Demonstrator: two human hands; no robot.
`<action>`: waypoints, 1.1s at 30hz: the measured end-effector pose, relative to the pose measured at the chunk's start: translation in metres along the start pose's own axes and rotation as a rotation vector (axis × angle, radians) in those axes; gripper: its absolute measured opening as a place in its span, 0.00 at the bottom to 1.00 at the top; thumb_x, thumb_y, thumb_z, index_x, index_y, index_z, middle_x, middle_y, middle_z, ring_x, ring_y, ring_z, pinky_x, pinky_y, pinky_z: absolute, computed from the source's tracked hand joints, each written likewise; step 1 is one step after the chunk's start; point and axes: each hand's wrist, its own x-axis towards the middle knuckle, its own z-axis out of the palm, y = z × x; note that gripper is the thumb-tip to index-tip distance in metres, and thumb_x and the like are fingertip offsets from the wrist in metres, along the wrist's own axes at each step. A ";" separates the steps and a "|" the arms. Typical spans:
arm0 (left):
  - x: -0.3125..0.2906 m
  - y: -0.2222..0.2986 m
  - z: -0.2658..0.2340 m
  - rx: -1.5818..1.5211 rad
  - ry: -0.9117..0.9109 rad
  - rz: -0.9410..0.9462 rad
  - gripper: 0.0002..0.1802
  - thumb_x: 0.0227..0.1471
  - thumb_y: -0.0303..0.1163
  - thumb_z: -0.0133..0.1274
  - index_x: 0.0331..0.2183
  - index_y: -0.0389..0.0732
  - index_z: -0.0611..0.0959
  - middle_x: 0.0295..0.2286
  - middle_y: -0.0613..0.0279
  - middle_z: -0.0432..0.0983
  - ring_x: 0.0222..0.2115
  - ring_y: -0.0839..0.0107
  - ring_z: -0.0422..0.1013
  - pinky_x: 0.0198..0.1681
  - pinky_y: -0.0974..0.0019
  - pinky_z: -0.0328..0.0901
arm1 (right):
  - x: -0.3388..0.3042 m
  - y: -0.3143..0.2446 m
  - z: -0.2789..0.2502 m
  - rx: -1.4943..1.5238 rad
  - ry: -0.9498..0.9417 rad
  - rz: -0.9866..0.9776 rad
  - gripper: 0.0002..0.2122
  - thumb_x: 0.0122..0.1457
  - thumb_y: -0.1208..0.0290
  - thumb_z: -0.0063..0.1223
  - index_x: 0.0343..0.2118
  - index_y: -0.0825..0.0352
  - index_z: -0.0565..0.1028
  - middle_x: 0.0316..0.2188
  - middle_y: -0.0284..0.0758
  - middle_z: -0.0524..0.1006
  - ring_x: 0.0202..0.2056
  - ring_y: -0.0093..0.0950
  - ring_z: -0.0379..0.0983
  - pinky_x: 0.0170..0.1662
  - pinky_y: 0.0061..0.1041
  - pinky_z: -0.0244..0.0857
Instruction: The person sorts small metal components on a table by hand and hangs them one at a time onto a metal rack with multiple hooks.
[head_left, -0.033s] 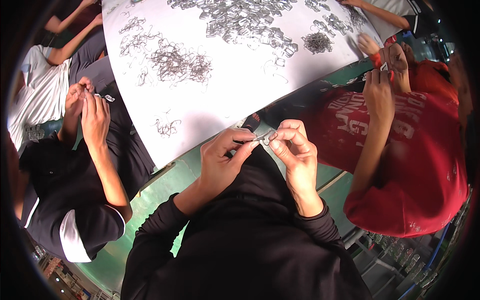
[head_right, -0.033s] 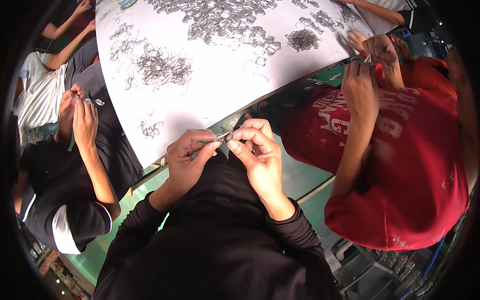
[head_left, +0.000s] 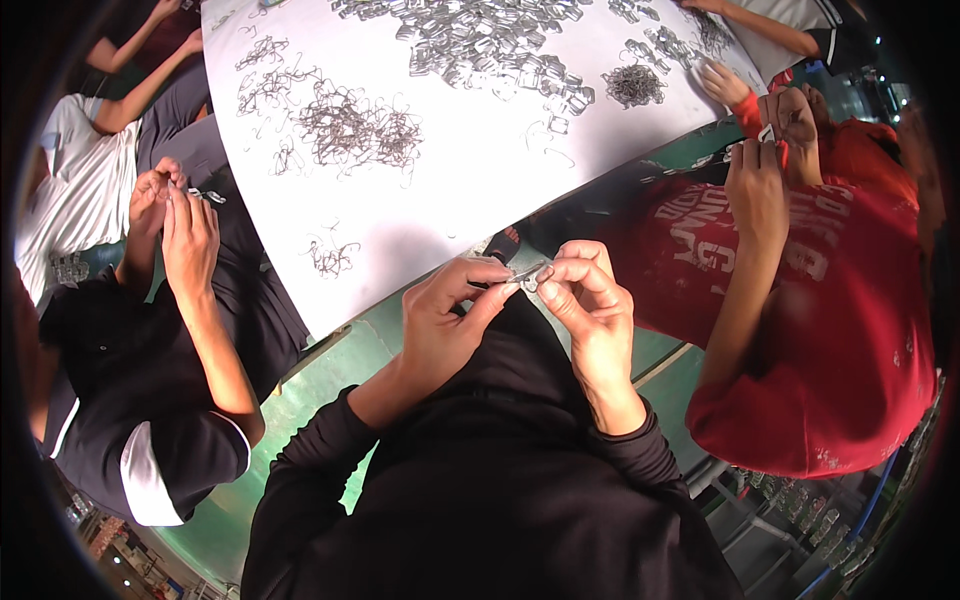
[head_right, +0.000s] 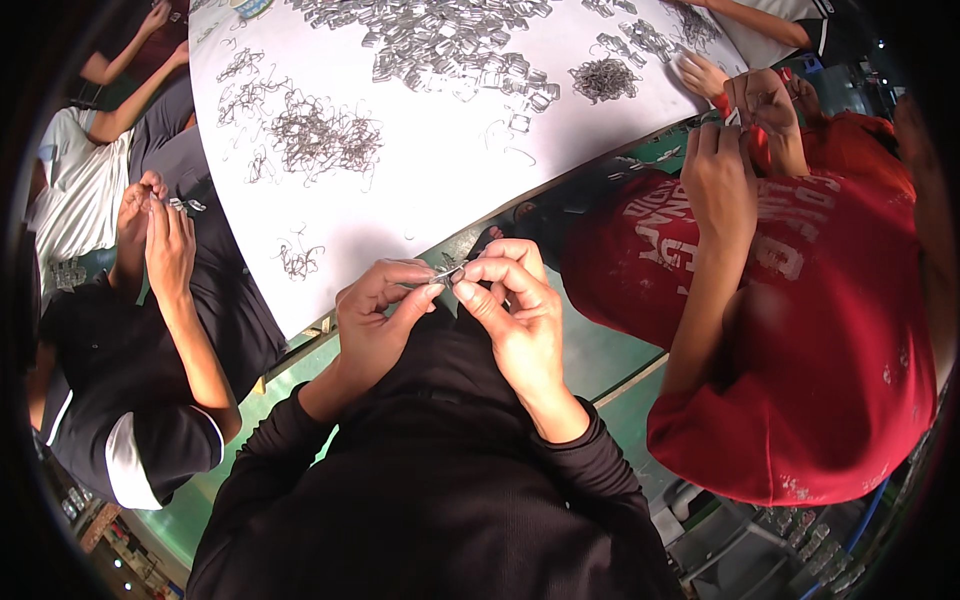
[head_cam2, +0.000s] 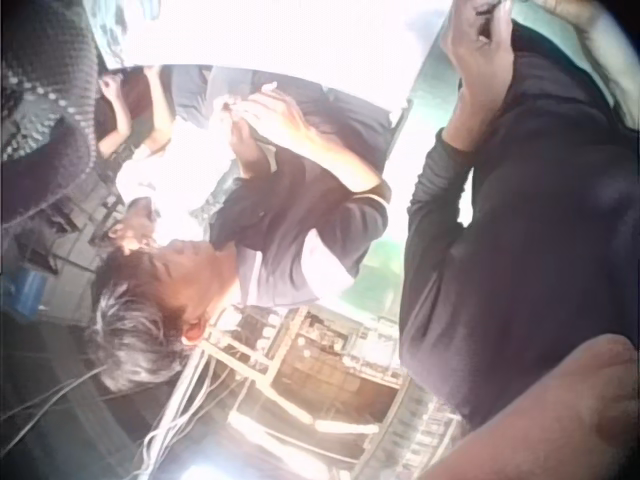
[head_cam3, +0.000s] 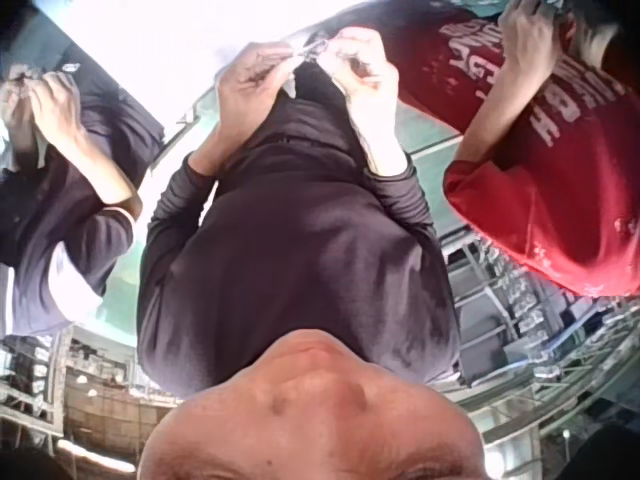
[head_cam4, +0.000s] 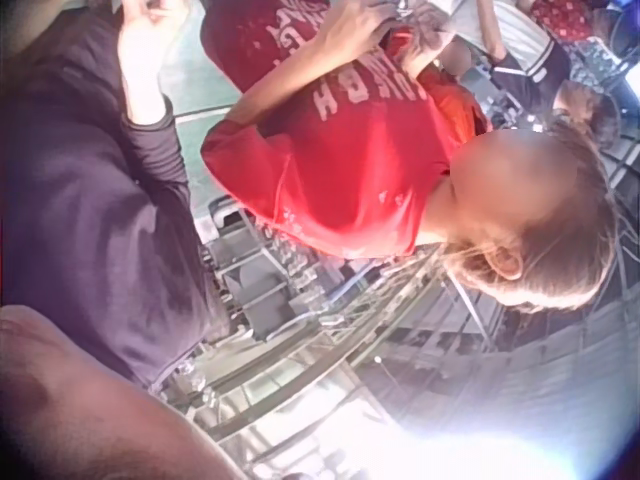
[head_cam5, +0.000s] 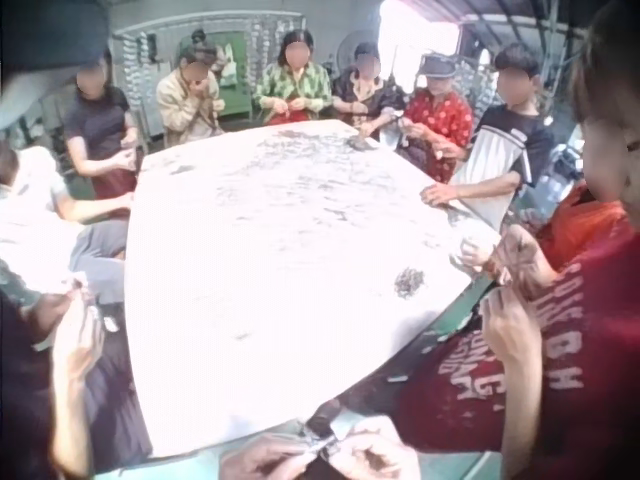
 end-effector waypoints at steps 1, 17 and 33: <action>0.003 -0.001 0.003 -0.009 -0.001 0.003 0.07 0.48 0.16 0.52 0.33 0.32 0.76 0.32 0.57 0.74 0.28 0.77 0.73 0.30 0.75 0.71 | 0.002 0.003 -0.004 -0.034 0.010 -0.003 0.06 0.48 0.79 0.60 0.29 0.67 0.77 0.34 0.27 0.65 0.32 0.16 0.60 0.33 0.14 0.56; 0.203 -0.111 -0.001 0.892 -0.008 0.539 0.10 0.48 0.27 0.51 0.35 0.40 0.81 0.34 0.60 0.77 0.38 0.61 0.69 0.39 0.63 0.65 | 0.021 -0.004 -0.030 -0.346 0.064 -0.229 0.05 0.45 0.76 0.62 0.27 0.65 0.78 0.32 0.30 0.65 0.35 0.24 0.63 0.38 0.22 0.59; 0.246 -0.143 0.003 1.112 -0.076 0.587 0.10 0.48 0.32 0.52 0.35 0.42 0.82 0.34 0.60 0.76 0.38 0.61 0.69 0.41 0.62 0.64 | -0.012 0.018 -0.017 -0.283 0.084 -0.122 0.05 0.46 0.75 0.61 0.28 0.66 0.77 0.32 0.31 0.66 0.36 0.24 0.65 0.40 0.23 0.60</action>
